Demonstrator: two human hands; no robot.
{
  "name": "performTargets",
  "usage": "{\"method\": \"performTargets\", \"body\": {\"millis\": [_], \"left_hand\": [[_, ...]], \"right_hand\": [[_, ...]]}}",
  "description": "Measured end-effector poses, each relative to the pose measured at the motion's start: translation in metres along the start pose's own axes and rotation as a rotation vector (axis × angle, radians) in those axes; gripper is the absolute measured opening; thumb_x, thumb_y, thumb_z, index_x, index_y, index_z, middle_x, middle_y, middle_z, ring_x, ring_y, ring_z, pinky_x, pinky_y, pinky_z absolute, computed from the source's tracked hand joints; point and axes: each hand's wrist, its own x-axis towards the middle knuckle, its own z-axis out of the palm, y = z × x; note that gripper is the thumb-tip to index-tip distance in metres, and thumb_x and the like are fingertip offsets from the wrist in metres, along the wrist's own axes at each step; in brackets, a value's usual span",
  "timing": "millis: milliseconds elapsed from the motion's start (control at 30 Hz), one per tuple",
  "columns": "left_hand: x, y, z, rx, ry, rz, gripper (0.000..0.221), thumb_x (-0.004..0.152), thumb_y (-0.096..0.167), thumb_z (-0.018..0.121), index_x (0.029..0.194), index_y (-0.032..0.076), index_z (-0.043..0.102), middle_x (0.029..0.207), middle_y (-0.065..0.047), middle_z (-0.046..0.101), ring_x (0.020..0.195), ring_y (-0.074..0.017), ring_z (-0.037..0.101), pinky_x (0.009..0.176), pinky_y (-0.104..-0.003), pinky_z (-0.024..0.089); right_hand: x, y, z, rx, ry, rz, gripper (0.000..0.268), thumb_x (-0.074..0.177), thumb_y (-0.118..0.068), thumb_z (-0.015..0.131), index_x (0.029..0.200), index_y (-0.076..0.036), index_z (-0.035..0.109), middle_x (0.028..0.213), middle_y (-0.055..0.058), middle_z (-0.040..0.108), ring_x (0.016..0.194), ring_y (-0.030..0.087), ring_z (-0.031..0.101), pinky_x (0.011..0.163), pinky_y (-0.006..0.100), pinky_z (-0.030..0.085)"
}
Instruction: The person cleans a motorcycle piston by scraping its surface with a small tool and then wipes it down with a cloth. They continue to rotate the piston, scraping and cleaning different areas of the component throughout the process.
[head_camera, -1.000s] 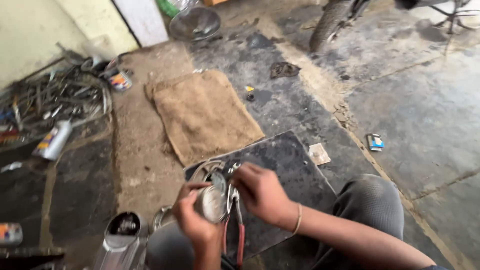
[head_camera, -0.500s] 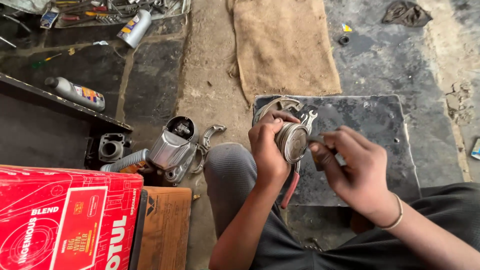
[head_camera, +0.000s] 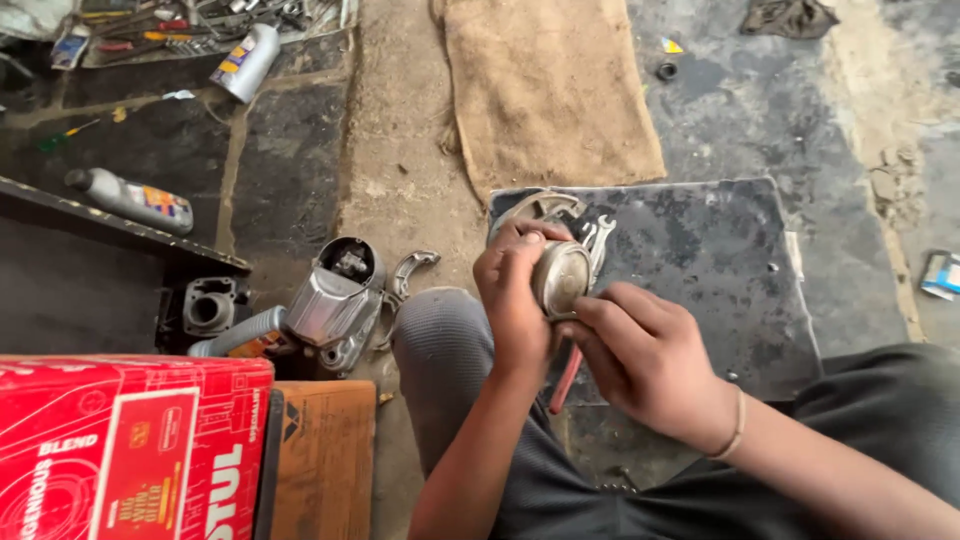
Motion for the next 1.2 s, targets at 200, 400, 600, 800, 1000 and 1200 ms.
{"method": "performTargets", "body": {"millis": [200, 400, 600, 800, 1000, 1200], "left_hand": [[-0.002, 0.007, 0.004, 0.055, -0.064, 0.043, 0.024, 0.095, 0.011, 0.047, 0.090, -0.005, 0.064, 0.088, -0.013, 0.066, 0.079, -0.0174, 0.063, 0.076, -0.029, 0.053], [-0.003, 0.000, 0.001, -0.053, -0.076, -0.032, 0.021, 0.095, 0.010, 0.047, 0.091, -0.004, 0.063, 0.087, -0.013, 0.066, 0.075, -0.0160, 0.062, 0.072, -0.029, 0.052], [-0.006, 0.003, 0.009, 0.058, -0.041, 0.029, 0.019, 0.093, 0.008, 0.049, 0.087, -0.003, 0.064, 0.085, -0.011, 0.065, 0.075, -0.0152, 0.063, 0.070, -0.028, 0.052], [-0.011, 0.001, 0.012, 0.123, -0.034, 0.050, 0.020, 0.094, 0.008, 0.049, 0.088, -0.003, 0.065, 0.085, -0.009, 0.064, 0.076, -0.0128, 0.059, 0.071, -0.026, 0.049], [-0.009, -0.010, 0.005, 0.087, -0.012, 0.014, 0.018, 0.092, 0.009, 0.050, 0.090, -0.002, 0.065, 0.084, -0.007, 0.064, 0.075, -0.0125, 0.058, 0.072, -0.026, 0.048], [-0.011, -0.014, 0.004, 0.188, 0.004, 0.067, 0.021, 0.096, 0.009, 0.050, 0.090, -0.004, 0.066, 0.084, -0.008, 0.061, 0.076, -0.0133, 0.054, 0.074, -0.027, 0.046]], "right_hand": [[-0.007, -0.003, -0.003, 0.073, 0.026, 0.053, 0.015, 0.087, -0.002, 0.075, 0.098, 0.000, 0.065, 0.075, 0.011, 0.056, 0.060, 0.027, 0.057, 0.052, 0.038, 0.045], [0.001, -0.001, -0.008, -0.023, 0.066, 0.038, 0.014, 0.086, -0.001, 0.075, 0.096, 0.001, 0.066, 0.073, 0.012, 0.056, 0.054, 0.023, 0.054, 0.047, 0.036, 0.041], [-0.005, 0.013, -0.006, -0.161, 0.044, 0.005, 0.014, 0.076, 0.007, 0.065, 0.086, -0.004, 0.064, 0.072, 0.011, 0.056, 0.058, 0.025, 0.055, 0.050, 0.038, 0.045], [-0.002, 0.015, -0.010, -0.096, 0.059, 0.035, 0.025, 0.074, 0.010, 0.059, 0.096, -0.001, 0.065, 0.081, 0.010, 0.061, 0.066, 0.029, 0.060, 0.056, 0.040, 0.050], [-0.001, 0.020, -0.012, -0.097, 0.029, 0.139, 0.028, 0.073, 0.009, 0.066, 0.098, -0.003, 0.067, 0.079, 0.015, 0.057, 0.066, 0.034, 0.058, 0.057, 0.043, 0.047], [0.001, 0.026, -0.010, -0.041, 0.059, 0.164, 0.015, 0.088, 0.005, 0.070, 0.100, -0.002, 0.065, 0.088, 0.015, 0.062, 0.069, 0.032, 0.061, 0.059, 0.040, 0.049]]}}
